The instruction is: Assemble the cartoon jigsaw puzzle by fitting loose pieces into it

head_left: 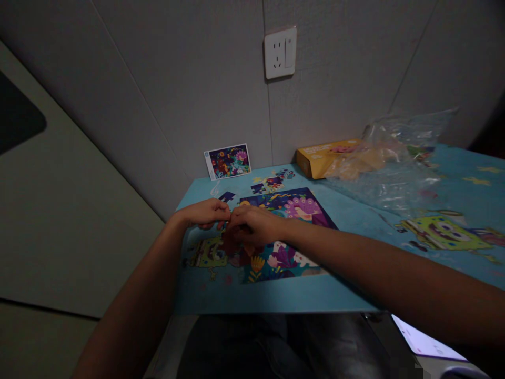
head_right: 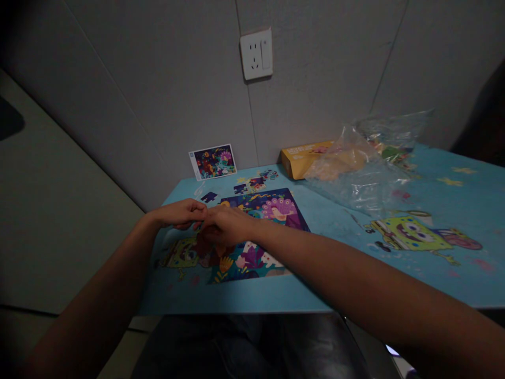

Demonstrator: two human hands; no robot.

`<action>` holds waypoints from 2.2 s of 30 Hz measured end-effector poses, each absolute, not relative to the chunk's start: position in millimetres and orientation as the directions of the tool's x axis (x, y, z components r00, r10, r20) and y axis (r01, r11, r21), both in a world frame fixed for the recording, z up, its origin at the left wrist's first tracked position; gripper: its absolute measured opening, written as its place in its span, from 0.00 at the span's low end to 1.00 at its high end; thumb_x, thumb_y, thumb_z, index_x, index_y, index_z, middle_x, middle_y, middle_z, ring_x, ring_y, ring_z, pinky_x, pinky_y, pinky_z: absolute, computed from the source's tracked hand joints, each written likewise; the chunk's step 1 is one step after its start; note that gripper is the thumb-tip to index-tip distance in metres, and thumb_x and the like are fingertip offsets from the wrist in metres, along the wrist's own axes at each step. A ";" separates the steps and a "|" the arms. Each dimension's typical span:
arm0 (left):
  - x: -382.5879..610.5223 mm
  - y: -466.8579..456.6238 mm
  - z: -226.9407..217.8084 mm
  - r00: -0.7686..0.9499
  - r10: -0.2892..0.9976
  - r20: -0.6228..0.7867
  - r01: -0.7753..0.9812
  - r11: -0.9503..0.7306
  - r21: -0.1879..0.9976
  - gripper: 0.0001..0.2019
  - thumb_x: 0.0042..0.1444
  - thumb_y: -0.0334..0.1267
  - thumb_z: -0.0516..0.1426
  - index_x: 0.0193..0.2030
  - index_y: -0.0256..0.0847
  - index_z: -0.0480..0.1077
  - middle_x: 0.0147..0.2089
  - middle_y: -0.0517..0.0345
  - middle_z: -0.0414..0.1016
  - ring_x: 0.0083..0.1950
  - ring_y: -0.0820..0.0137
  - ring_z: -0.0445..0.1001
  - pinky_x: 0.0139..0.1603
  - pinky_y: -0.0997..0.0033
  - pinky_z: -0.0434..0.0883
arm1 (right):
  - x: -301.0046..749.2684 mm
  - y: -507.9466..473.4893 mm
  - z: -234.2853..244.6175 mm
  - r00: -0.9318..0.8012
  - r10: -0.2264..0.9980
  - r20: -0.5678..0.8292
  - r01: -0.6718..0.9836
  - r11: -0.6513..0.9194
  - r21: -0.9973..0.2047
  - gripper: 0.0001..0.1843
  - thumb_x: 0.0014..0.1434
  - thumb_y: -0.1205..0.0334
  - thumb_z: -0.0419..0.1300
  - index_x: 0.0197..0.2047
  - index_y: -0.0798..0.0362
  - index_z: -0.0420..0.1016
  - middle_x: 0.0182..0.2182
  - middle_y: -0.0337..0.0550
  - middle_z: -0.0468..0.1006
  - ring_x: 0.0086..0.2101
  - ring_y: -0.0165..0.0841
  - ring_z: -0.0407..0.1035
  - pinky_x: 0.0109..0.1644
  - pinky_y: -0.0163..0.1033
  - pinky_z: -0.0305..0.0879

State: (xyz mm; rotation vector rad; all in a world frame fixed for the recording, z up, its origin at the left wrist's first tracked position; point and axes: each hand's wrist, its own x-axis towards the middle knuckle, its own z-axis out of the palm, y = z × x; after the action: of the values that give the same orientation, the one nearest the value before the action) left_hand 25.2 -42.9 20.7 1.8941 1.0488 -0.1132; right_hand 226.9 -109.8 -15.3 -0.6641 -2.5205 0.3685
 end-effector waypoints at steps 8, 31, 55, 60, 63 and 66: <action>23.8 -39.6 18.1 0.633 0.615 -0.470 0.708 -0.213 0.674 0.20 0.54 0.56 0.58 0.34 0.38 0.68 0.25 0.63 0.68 0.13 0.82 0.55 0.11 0.79 0.49 | 215.8 -117.9 -21.2 -0.791 0.477 0.384 0.383 0.875 -0.297 0.24 0.50 0.48 0.69 0.45 0.55 0.79 0.42 0.48 0.73 0.42 0.37 0.67 0.43 0.39 0.64; 24.3 -51.7 31.1 0.597 0.476 -0.645 0.798 -0.274 0.537 0.14 0.44 0.47 0.64 0.26 0.38 0.69 0.16 0.64 0.65 0.13 0.79 0.53 0.11 0.79 0.48 | 237.8 -93.3 -20.8 -0.685 0.639 0.350 0.298 0.684 -0.665 0.11 0.53 0.71 0.60 0.41 0.59 0.78 0.27 0.38 0.71 0.28 0.28 0.63 0.32 0.32 0.59; 29.9 -53.7 27.9 0.522 0.527 -0.671 0.853 -0.320 0.412 0.19 0.43 0.50 0.65 0.17 0.38 0.66 0.12 0.64 0.61 0.12 0.79 0.53 0.11 0.79 0.48 | 226.9 -97.8 -9.5 -0.662 0.740 0.123 0.566 0.600 -0.565 0.04 0.49 0.68 0.66 0.30 0.57 0.74 0.23 0.33 0.69 0.24 0.24 0.60 0.27 0.30 0.50; 28.4 -51.8 26.6 0.517 0.529 -0.673 0.856 -0.306 0.417 0.20 0.43 0.50 0.65 0.17 0.38 0.65 0.12 0.64 0.60 0.12 0.80 0.53 0.11 0.80 0.48 | 227.1 -96.9 -11.7 -0.652 0.743 0.152 0.565 0.609 -0.556 0.03 0.49 0.69 0.64 0.30 0.56 0.74 0.23 0.32 0.69 0.24 0.24 0.60 0.28 0.30 0.50; 28.3 -51.2 25.9 0.518 0.524 -0.676 0.855 -0.304 0.420 0.20 0.43 0.51 0.64 0.17 0.38 0.65 0.12 0.65 0.60 0.12 0.80 0.52 0.11 0.80 0.47 | 227.6 -97.7 -11.6 -0.651 0.746 0.138 0.571 0.602 -0.559 0.04 0.51 0.66 0.65 0.30 0.56 0.73 0.23 0.33 0.69 0.24 0.24 0.60 0.27 0.30 0.49; 28.6 -52.1 26.8 0.518 0.518 -0.681 0.855 -0.294 0.426 0.20 0.42 0.51 0.64 0.17 0.38 0.65 0.11 0.65 0.59 0.12 0.80 0.52 0.11 0.80 0.48 | 228.3 -99.5 -9.8 -0.661 0.746 0.082 0.596 0.588 -0.546 0.11 0.50 0.57 0.68 0.31 0.55 0.74 0.24 0.33 0.70 0.24 0.24 0.60 0.27 0.31 0.47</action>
State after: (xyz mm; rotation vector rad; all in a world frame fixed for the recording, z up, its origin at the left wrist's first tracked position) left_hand 28.6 -52.1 26.8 1.9659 1.1214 -0.5395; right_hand 228.3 -99.5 -9.8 -1.0963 -2.5173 0.7006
